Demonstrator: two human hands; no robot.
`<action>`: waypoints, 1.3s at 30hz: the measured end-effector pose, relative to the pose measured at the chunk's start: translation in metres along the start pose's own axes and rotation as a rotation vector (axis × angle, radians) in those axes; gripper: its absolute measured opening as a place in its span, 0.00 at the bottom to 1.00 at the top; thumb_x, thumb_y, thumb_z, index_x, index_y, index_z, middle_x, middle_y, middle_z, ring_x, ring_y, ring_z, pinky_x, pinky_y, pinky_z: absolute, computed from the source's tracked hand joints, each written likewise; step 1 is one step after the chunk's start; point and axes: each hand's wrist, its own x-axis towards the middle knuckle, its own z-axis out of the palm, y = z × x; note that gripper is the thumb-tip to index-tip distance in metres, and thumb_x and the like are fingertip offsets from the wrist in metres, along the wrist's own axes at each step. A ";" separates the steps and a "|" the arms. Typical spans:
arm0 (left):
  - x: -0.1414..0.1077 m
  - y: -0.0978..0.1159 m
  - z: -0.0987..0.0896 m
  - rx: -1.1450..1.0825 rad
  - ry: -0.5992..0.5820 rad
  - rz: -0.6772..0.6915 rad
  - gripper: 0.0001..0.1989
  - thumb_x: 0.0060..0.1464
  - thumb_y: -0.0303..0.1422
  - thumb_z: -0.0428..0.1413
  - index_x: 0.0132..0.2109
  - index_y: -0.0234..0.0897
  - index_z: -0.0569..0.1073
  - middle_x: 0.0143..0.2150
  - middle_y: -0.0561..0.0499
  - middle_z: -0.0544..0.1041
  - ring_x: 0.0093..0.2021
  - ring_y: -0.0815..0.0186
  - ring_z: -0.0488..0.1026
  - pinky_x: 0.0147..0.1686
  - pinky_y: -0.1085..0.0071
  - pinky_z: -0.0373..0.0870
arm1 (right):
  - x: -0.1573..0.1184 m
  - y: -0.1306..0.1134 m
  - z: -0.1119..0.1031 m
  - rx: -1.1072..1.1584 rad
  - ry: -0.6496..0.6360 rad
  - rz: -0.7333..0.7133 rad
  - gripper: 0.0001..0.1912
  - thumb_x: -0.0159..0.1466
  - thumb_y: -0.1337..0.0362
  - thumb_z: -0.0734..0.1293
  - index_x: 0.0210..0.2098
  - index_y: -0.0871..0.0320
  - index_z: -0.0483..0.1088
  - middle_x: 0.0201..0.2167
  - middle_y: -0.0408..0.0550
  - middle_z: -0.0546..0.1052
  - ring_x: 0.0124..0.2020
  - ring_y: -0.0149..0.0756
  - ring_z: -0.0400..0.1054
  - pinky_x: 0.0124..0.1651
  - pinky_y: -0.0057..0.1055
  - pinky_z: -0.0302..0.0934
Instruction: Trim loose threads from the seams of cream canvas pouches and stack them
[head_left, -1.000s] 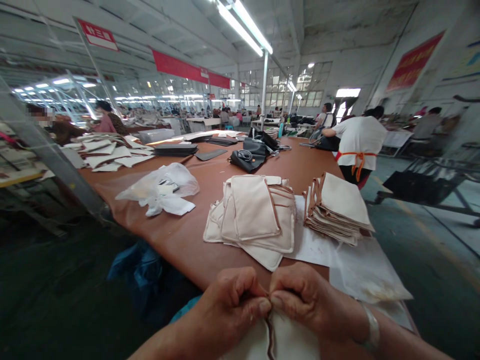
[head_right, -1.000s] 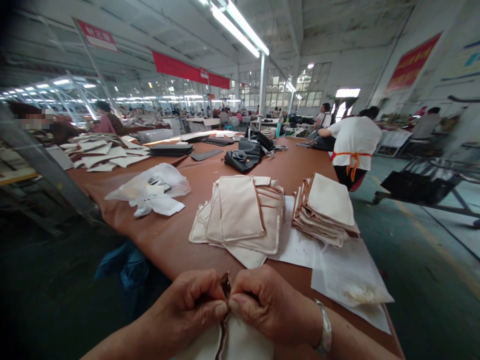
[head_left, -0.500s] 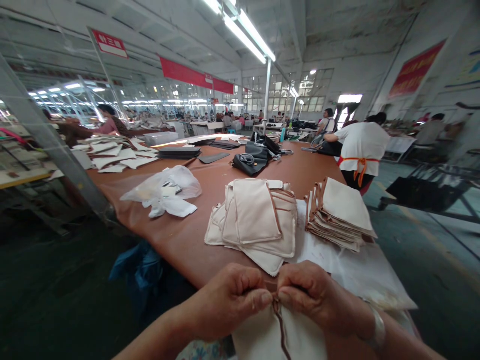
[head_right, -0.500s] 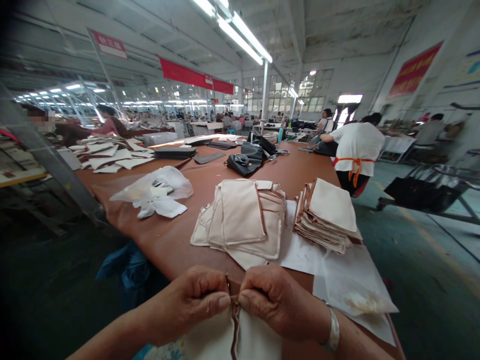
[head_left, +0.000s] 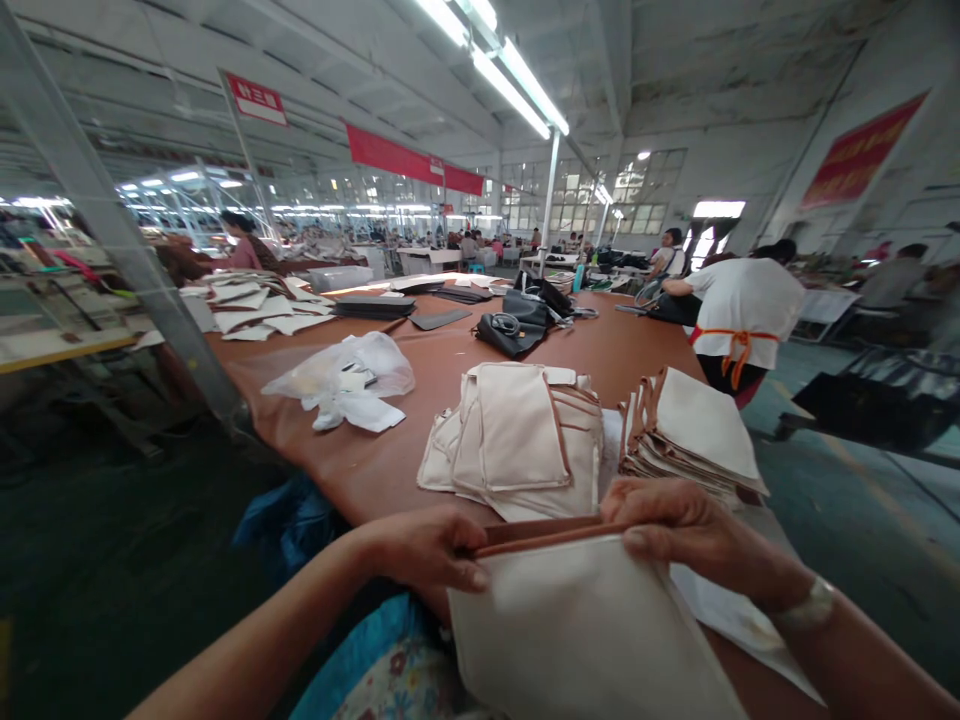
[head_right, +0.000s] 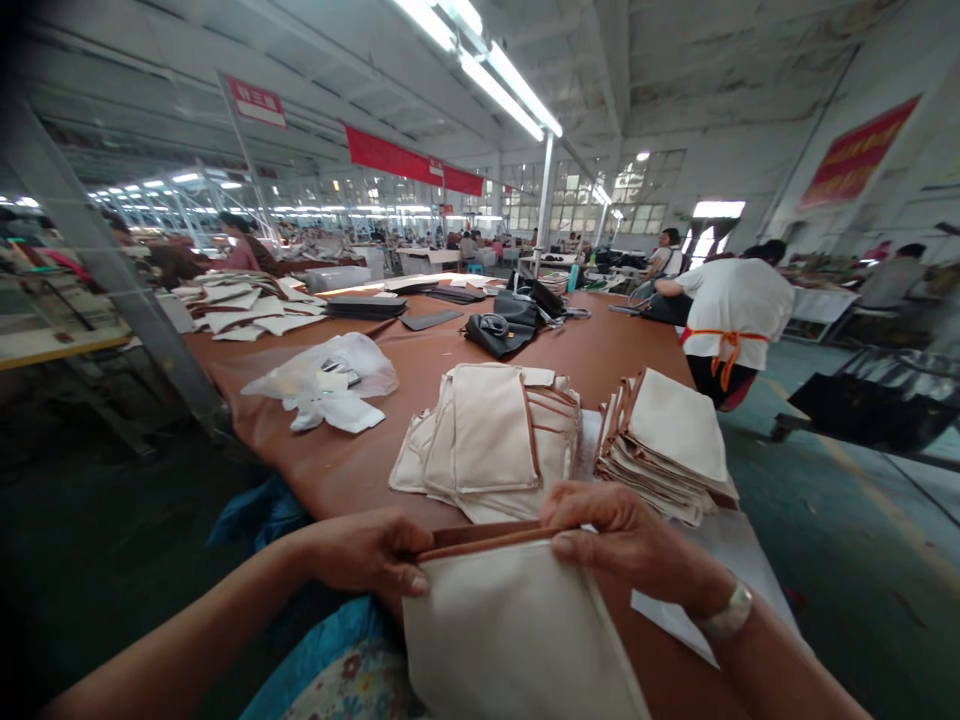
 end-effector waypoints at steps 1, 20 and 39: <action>-0.002 -0.007 0.000 0.009 -0.013 -0.019 0.26 0.47 0.53 0.62 0.23 0.36 0.64 0.20 0.58 0.58 0.22 0.72 0.53 0.20 0.75 0.49 | -0.003 0.008 -0.005 -0.080 -0.005 0.036 0.16 0.68 0.54 0.65 0.34 0.61 0.76 0.35 0.50 0.73 0.36 0.38 0.68 0.41 0.32 0.61; -0.001 -0.010 -0.002 -0.318 0.061 0.051 0.33 0.53 0.62 0.52 0.37 0.32 0.77 0.31 0.50 0.72 0.32 0.67 0.65 0.36 0.73 0.64 | 0.023 0.028 0.069 0.228 0.115 -0.022 0.13 0.63 0.56 0.71 0.29 0.61 0.74 0.25 0.42 0.69 0.28 0.31 0.60 0.31 0.27 0.53; 0.003 0.047 0.017 -0.107 0.018 0.001 0.15 0.49 0.41 0.63 0.30 0.35 0.70 0.24 0.59 0.61 0.26 0.72 0.54 0.23 0.75 0.48 | 0.022 -0.034 0.080 -0.622 0.081 -0.123 0.12 0.71 0.67 0.55 0.34 0.59 0.65 0.32 0.50 0.72 0.31 0.37 0.64 0.33 0.33 0.54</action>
